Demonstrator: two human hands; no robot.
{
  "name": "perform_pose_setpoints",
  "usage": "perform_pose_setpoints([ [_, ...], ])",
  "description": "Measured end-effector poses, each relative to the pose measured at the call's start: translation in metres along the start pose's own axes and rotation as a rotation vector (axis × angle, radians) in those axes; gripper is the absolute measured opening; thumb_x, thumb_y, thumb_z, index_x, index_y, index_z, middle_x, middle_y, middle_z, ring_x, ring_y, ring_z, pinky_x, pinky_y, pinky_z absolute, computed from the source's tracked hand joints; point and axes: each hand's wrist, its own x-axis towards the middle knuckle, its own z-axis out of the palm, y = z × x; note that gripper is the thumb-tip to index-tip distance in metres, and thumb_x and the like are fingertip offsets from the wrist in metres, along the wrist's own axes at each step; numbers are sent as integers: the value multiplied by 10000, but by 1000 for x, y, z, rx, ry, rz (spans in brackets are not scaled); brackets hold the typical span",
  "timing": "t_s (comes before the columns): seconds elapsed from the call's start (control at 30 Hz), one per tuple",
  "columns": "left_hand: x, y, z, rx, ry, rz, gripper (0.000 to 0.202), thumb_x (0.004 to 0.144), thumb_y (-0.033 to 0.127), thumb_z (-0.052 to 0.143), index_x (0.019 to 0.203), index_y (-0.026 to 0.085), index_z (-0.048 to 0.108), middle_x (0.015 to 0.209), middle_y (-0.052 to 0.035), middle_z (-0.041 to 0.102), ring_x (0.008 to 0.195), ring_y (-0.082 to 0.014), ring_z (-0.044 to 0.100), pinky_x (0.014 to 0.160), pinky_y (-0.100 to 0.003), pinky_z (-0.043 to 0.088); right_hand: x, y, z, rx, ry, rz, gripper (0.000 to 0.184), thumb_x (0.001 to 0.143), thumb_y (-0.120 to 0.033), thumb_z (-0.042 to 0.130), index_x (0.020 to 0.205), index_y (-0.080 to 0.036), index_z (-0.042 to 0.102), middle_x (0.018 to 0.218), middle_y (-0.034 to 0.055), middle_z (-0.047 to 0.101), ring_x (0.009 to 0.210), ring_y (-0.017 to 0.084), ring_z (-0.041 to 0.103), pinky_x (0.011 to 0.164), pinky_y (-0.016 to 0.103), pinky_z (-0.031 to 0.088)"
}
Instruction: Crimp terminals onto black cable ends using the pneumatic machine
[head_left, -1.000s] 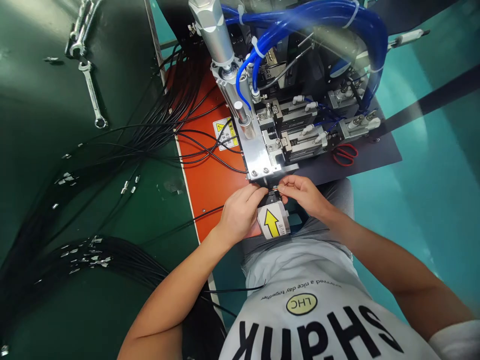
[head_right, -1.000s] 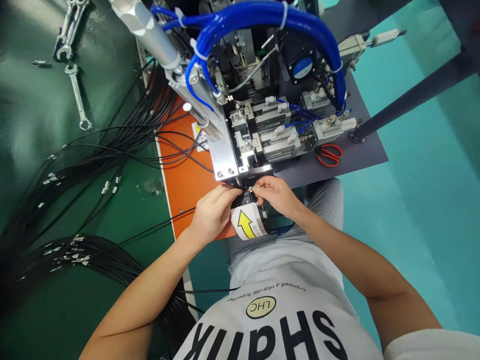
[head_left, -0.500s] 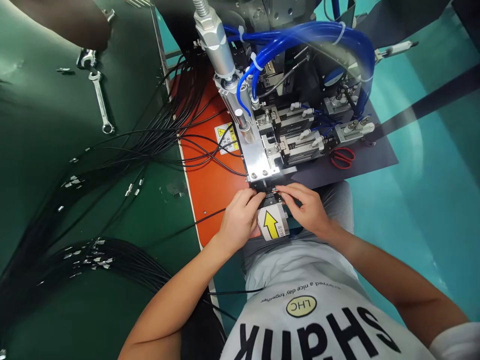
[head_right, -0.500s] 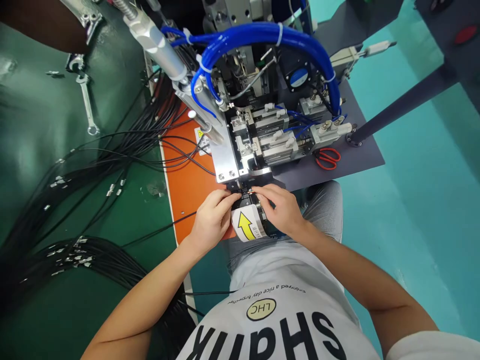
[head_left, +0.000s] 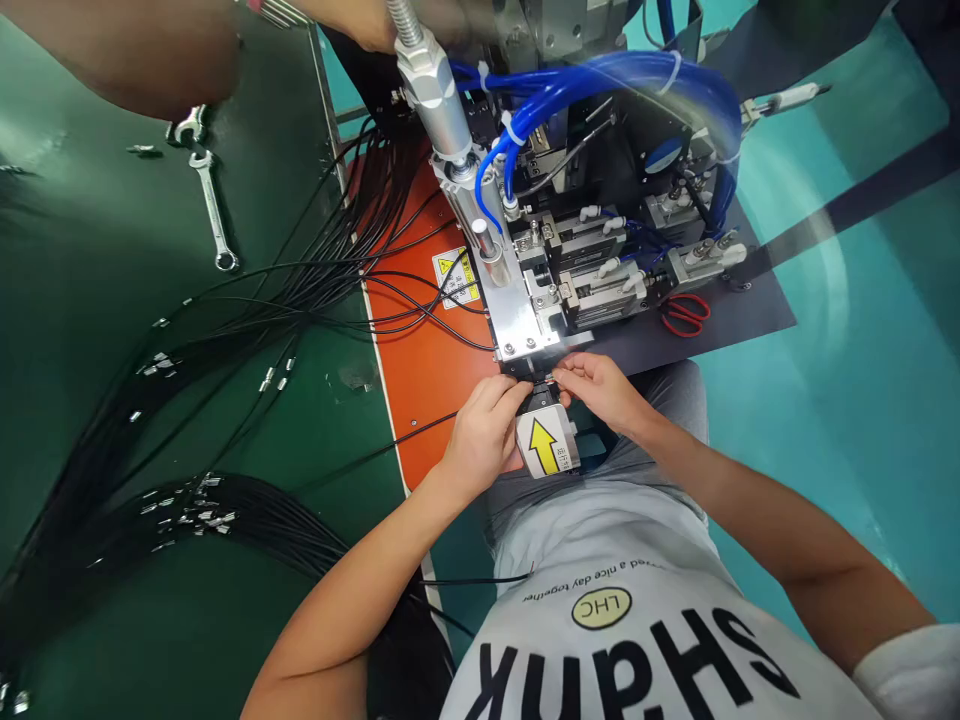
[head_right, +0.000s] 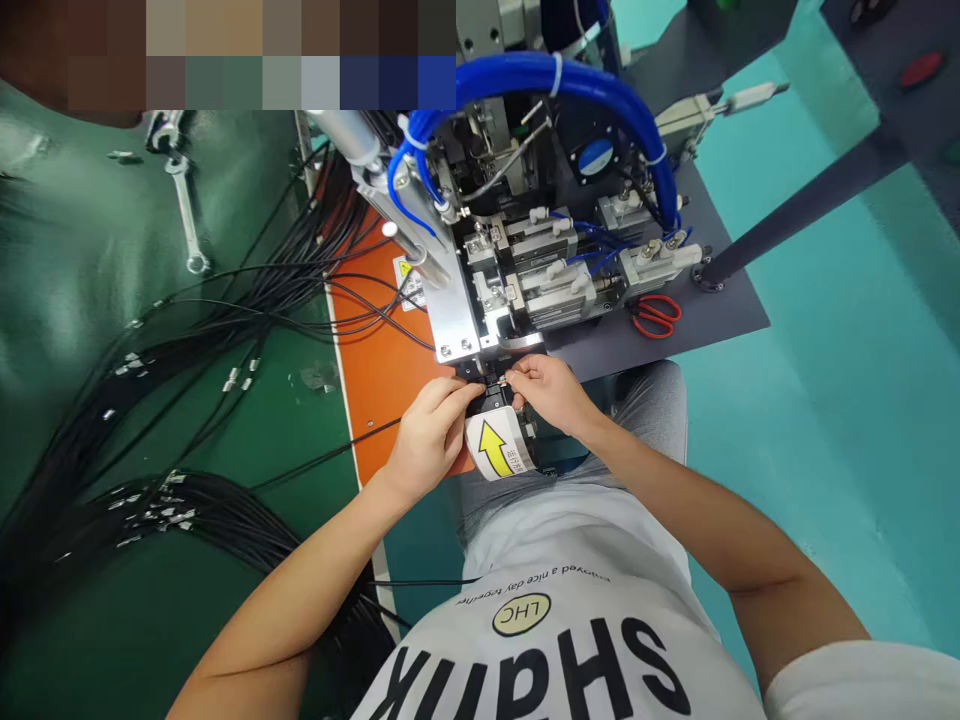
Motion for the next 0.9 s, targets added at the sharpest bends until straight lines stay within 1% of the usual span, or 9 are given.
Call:
perform_pose_setpoints([
  [0.13, -1, 1, -1, -6, -18, -21, 323, 949, 99, 390, 1203, 185, 570, 1059, -111, 601, 1002, -212, 561, 850, -358, 529, -5, -2, 0, 127, -55, 68, 344, 815, -483, 702, 842, -148, 626, 754, -5, 638, 598, 95, 588, 624, 243, 453],
  [0.27, -2, -1, 3, -1, 0, -12, 319, 948, 91, 395, 1203, 184, 563, 1067, -110, 601, 1012, -210, 557, 867, -363, 528, -5, 1, 0, 168, -71, -11, 312, 805, -444, 726, 817, -154, 613, 700, -30, 602, 606, 92, 569, 655, 250, 456],
  [0.37, 2, 2, 3, -12, -24, -23, 308, 954, 99, 391, 1194, 185, 563, 1079, -108, 604, 1030, -211, 559, 887, -369, 526, -2, 4, -3, 182, -113, 7, 317, 801, -446, 730, 811, -150, 618, 704, -26, 603, 617, 95, 572, 686, 267, 460],
  [0.5, -2, 11, -23, -36, -108, -80, 302, 983, 143, 373, 1233, 198, 533, 1114, -104, 606, 1043, -203, 578, 904, -361, 526, -8, 3, -13, 131, -114, 51, 355, 827, -491, 688, 962, -164, 662, 879, 16, 667, 665, 98, 606, 709, 275, 457],
  [0.6, -38, 12, -60, 70, -87, -229, 320, 993, 169, 384, 1287, 227, 495, 1173, -89, 593, 1099, -192, 577, 963, -346, 509, -31, 9, -24, 23, -65, 2, 366, 813, -467, 707, 1071, -207, 686, 933, 30, 686, 724, 118, 615, 741, 283, 464],
  [0.67, -78, 8, -82, 275, -35, -354, 334, 993, 193, 396, 1315, 232, 478, 1235, -97, 566, 1171, -209, 554, 1020, -364, 485, -45, 22, -38, -13, 9, 49, 346, 798, -485, 714, 1041, -238, 714, 957, 48, 693, 760, 145, 618, 758, 310, 484],
  [0.73, -121, -3, -99, 526, -58, -497, 374, 986, 224, 421, 1359, 211, 439, 1251, -119, 555, 1165, -233, 561, 1002, -383, 498, -47, 40, -57, -19, 64, 118, 358, 754, -492, 748, 1040, -277, 735, 991, 71, 694, 805, 187, 630, 804, 366, 507],
  [0.83, -170, -28, -118, 674, -59, -630, 279, 968, 216, 452, 1234, 200, 536, 1130, -106, 601, 1034, -232, 609, 902, -375, 534, -37, 64, -79, -13, 117, 176, 352, 687, -503, 785, 981, -311, 767, 1025, 123, 698, 826, 249, 648, 823, 434, 521],
  [0.9, -182, -46, -126, 698, -61, -638, 232, 973, 188, 420, 1139, 205, 581, 1062, -88, 621, 1020, -215, 610, 911, -358, 527, -35, 68, -85, -32, 140, 167, 332, 669, -505, 789, 943, -318, 778, 1009, 144, 697, 815, 268, 655, 816, 448, 526],
])
